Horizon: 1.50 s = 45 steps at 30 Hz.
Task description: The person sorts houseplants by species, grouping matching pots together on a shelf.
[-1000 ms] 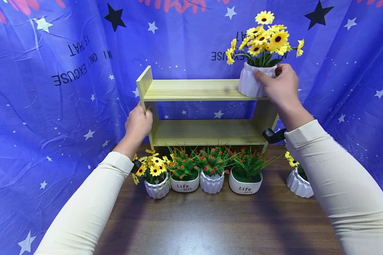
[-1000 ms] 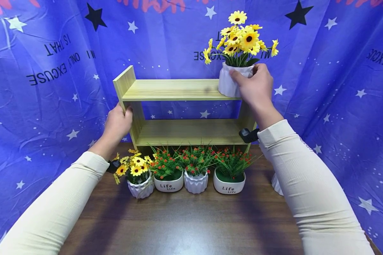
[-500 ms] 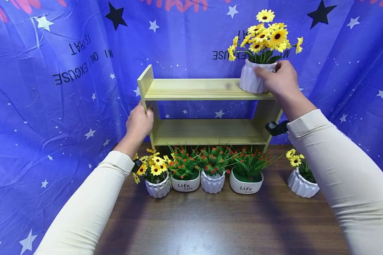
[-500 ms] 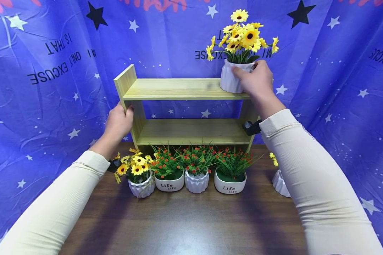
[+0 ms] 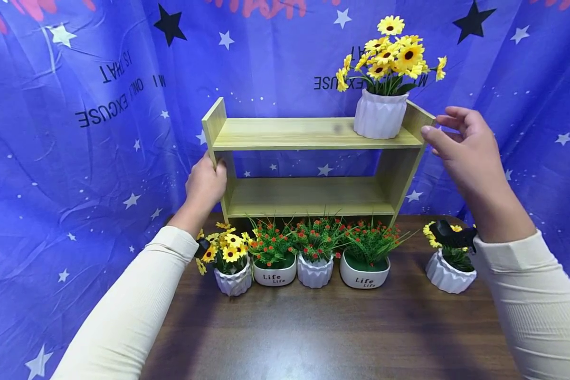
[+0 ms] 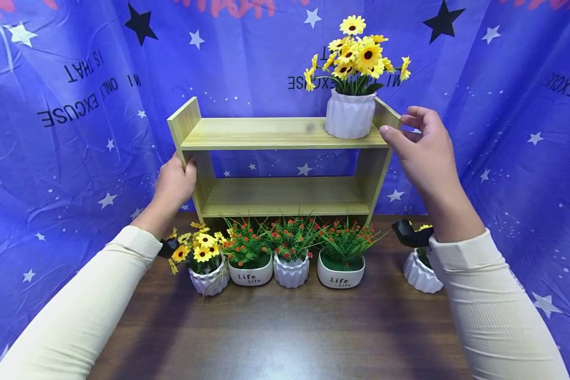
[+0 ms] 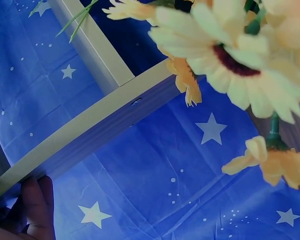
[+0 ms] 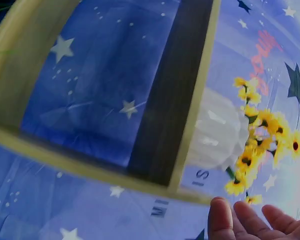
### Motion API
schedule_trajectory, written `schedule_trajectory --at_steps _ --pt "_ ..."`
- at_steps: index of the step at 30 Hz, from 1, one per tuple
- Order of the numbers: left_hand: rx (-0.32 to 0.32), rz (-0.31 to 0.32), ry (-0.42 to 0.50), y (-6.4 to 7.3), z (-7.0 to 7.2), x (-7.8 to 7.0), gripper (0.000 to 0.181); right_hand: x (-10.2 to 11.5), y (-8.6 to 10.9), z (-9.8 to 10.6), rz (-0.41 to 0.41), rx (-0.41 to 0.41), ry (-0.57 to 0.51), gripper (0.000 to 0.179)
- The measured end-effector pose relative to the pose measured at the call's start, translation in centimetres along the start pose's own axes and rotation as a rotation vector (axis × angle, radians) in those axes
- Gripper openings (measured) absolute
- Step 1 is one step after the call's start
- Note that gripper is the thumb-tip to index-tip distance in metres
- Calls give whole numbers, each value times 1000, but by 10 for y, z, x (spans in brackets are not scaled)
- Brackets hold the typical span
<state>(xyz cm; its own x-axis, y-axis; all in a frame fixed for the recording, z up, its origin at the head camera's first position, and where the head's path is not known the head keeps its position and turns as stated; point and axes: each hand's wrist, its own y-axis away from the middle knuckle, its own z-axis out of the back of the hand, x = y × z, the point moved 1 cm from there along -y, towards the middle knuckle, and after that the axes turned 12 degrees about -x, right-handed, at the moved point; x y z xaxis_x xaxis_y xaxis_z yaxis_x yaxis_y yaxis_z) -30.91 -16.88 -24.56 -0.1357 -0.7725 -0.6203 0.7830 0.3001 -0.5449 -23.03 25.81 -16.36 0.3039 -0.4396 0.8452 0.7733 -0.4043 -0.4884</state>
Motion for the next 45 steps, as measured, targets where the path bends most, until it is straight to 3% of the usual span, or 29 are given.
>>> schedule_trajectory --at_steps 9,19,29,36,45 --pt "10 -3 4 1 -1 1 37 -46 40 30 66 -49 77 51" --pt "-1 -9 -5 1 -1 1 35 -90 65 40 59 -66 77 46" --pt "-6 -20 -12 1 1 0 33 -132 86 46 130 -79 210 54" --pt "10 -16 -7 1 1 -1 34 -158 105 51 86 -33 190 47" --pt "6 -1 -4 2 2 -2 34 -180 121 62 31 -14 320 54"
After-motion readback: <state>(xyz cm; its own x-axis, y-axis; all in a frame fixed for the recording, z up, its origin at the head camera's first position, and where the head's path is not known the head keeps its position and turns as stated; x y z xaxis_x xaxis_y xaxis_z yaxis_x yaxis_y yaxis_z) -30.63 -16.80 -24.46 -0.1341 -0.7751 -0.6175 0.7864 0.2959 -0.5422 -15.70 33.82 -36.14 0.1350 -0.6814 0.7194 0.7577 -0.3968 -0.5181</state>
